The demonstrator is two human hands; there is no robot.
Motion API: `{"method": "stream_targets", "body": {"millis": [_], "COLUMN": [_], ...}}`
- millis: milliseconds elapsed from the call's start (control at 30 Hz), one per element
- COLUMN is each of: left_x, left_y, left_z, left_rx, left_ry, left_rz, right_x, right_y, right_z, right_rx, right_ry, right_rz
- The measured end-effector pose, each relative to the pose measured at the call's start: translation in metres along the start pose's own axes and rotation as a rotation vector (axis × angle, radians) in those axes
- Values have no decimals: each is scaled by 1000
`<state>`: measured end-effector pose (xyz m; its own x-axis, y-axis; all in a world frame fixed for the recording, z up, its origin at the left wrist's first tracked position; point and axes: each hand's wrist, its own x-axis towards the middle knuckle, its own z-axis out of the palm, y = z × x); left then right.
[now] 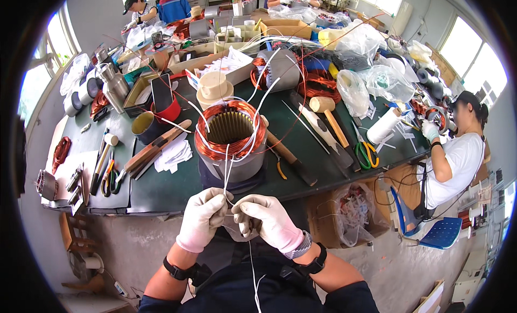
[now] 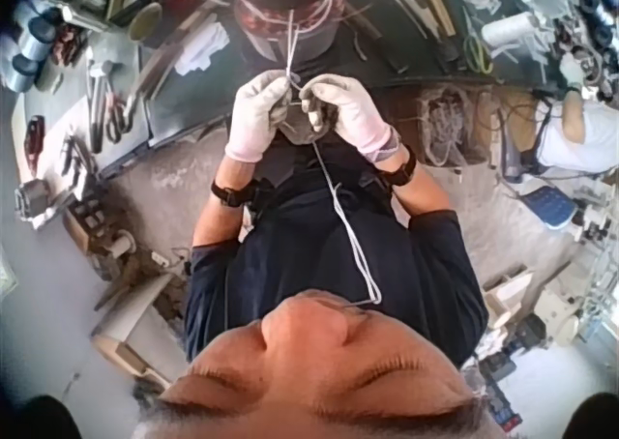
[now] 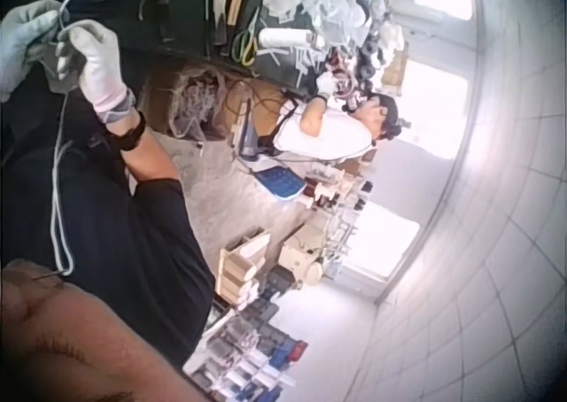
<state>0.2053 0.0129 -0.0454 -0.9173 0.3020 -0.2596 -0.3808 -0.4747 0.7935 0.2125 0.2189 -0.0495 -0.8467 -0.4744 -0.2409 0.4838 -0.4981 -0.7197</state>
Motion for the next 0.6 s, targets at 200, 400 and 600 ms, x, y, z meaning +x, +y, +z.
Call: {"method": "stream_targets", "body": {"millis": [200, 400, 600], "left_x": [-4, -7, -12], "left_y": [3, 9, 5], "left_z": [5, 1, 15], "left_rx": [126, 110, 746], "left_ry": [95, 66, 263], "left_rz": [86, 65, 321], "right_x": [7, 11, 11], "right_y": [-1, -4, -8], "right_z": [0, 7, 31], "right_rx": [-51, -89, -1256], "right_ry": [47, 36, 221], "right_rz": [-32, -4, -958]}}
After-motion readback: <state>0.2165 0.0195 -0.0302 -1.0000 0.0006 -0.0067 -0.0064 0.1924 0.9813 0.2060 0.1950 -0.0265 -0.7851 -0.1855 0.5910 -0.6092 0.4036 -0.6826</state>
